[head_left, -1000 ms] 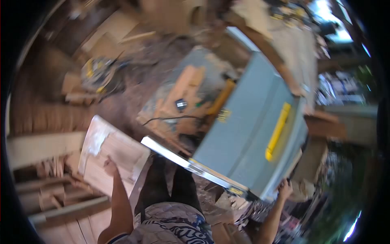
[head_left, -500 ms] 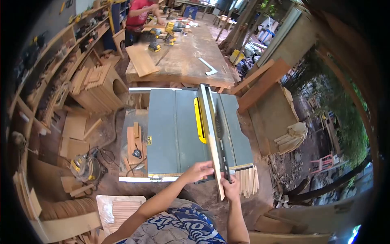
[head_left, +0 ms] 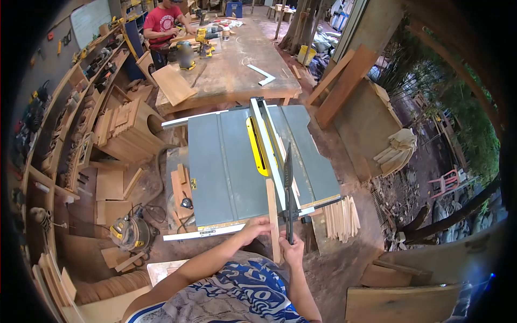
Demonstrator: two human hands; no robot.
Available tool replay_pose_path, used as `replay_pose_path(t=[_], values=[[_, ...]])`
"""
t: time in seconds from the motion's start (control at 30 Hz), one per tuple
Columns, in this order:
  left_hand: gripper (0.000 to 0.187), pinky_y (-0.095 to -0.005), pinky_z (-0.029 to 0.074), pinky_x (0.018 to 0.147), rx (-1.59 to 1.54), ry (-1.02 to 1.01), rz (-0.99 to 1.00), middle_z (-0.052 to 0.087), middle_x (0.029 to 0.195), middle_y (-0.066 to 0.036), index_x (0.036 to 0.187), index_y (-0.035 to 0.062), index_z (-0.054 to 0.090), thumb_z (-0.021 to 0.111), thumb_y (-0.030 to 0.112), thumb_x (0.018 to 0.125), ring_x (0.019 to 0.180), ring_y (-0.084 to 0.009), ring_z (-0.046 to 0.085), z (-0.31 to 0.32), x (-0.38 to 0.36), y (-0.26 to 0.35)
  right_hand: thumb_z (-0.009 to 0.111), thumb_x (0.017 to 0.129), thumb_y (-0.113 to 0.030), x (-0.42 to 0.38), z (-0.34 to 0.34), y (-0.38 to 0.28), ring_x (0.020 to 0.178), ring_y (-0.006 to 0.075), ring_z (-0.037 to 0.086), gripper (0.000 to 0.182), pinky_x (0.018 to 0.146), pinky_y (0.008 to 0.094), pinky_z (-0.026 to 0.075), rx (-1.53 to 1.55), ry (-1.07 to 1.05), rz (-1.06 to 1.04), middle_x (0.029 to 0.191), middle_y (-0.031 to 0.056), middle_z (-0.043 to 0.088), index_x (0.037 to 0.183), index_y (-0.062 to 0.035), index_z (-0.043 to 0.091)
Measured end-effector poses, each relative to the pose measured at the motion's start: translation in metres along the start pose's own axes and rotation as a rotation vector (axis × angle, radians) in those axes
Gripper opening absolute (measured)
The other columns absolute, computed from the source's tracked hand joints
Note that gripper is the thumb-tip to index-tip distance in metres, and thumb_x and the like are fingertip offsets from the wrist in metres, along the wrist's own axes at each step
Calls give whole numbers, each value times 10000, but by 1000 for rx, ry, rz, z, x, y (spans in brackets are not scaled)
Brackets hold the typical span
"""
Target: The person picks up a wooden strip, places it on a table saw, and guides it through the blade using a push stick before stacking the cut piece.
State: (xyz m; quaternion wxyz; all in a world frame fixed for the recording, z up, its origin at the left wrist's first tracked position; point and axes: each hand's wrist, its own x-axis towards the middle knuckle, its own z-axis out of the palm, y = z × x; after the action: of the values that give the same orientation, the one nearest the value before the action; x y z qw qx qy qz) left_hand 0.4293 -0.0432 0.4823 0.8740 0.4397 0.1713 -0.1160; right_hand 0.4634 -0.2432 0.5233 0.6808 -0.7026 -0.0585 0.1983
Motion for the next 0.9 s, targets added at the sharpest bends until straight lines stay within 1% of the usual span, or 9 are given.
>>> replay_pose_path(t=[0.1, 0.17, 0.23, 0.3, 0.37, 0.53, 0.63, 0.87, 0.9], values=[[423, -307, 559, 778, 168, 261, 68, 761, 938, -45, 1329, 73, 669, 742, 261, 957, 841, -174, 717, -16, 34, -14, 715, 910, -70, -1, -19, -1, 623, 36, 486, 138, 565, 234, 383, -184, 33, -7, 746, -57, 597, 1022, 4, 744], [550, -350, 567, 719, 666, 596, 218, 768, 849, -73, 1373, 87, 656, 800, 290, 883, 752, -204, 731, -12, 40, 12, 707, 915, -75, -4, -30, 3, 651, 33, 496, 132, 575, 242, 385, -284, 71, -49, 758, -54, 592, 1016, 3, 741], [621, -385, 571, 710, 681, 593, 226, 768, 838, -91, 1414, 105, 629, 813, 305, 856, 742, -235, 739, -18, 61, 9, 708, 911, -66, -7, -41, 10, 644, 30, 504, 139, 565, 232, 387, -321, 66, -53, 748, -53, 593, 1032, -1, 736], [694, -419, 575, 702, 699, 597, 237, 768, 827, -108, 1455, 122, 601, 827, 320, 829, 732, -265, 746, -13, 71, 18, 726, 884, -72, -8, -44, 14, 803, 85, 625, 159, 765, 261, 504, -244, 105, 59, 876, 27, 726, 1019, 8, 753], [731, -457, 577, 737, 942, 663, 256, 774, 851, -119, 1496, 161, 572, 817, 336, 830, 784, -316, 755, -6, 75, 21, 725, 887, -69, -11, -44, 8, 804, 87, 631, 160, 767, 261, 507, -243, 117, 53, 892, 35, 737, 1020, 16, 750], [590, -433, 572, 834, 1121, 704, 210, 765, 1065, -74, 1391, 220, 681, 807, 400, 843, 892, -311, 724, 0, 76, 20, 724, 899, -73, -21, -52, -10, 808, 92, 640, 169, 771, 264, 516, -206, 143, 63, 930, 54, 759, 1027, 36, 742], [489, -417, 557, 886, 1234, 835, 531, 722, 1220, -61, 1328, 205, 724, 770, 403, 884, 1014, -299, 687, -14, 76, 12, 726, 903, -62, -34, -61, -24, 713, 59, 584, 150, 653, 229, 474, -329, 129, -37, 868, 16, 719, 1028, 23, 731], [478, -467, 494, 982, 1349, 654, 657, 607, 1460, -39, 1358, 99, 667, 704, 308, 930, 1197, -306, 603, -14, 69, 17, 708, 892, -49, -75, -80, -37, 717, 75, 570, 273, 672, 254, 482, -486, 114, -3, 848, 12, 680, 1156, 14, 734], [498, -477, 468, 1013, 1376, 597, 676, 584, 1493, -33, 1380, 85, 645, 693, 287, 928, 1240, -300, 581, -14, 65, 19, 685, 908, -69, -85, -82, -45, 762, 159, 651, 347, 715, 306, 521, -589, 63, -53, 900, 91, 711, 1249, -6, 697]])
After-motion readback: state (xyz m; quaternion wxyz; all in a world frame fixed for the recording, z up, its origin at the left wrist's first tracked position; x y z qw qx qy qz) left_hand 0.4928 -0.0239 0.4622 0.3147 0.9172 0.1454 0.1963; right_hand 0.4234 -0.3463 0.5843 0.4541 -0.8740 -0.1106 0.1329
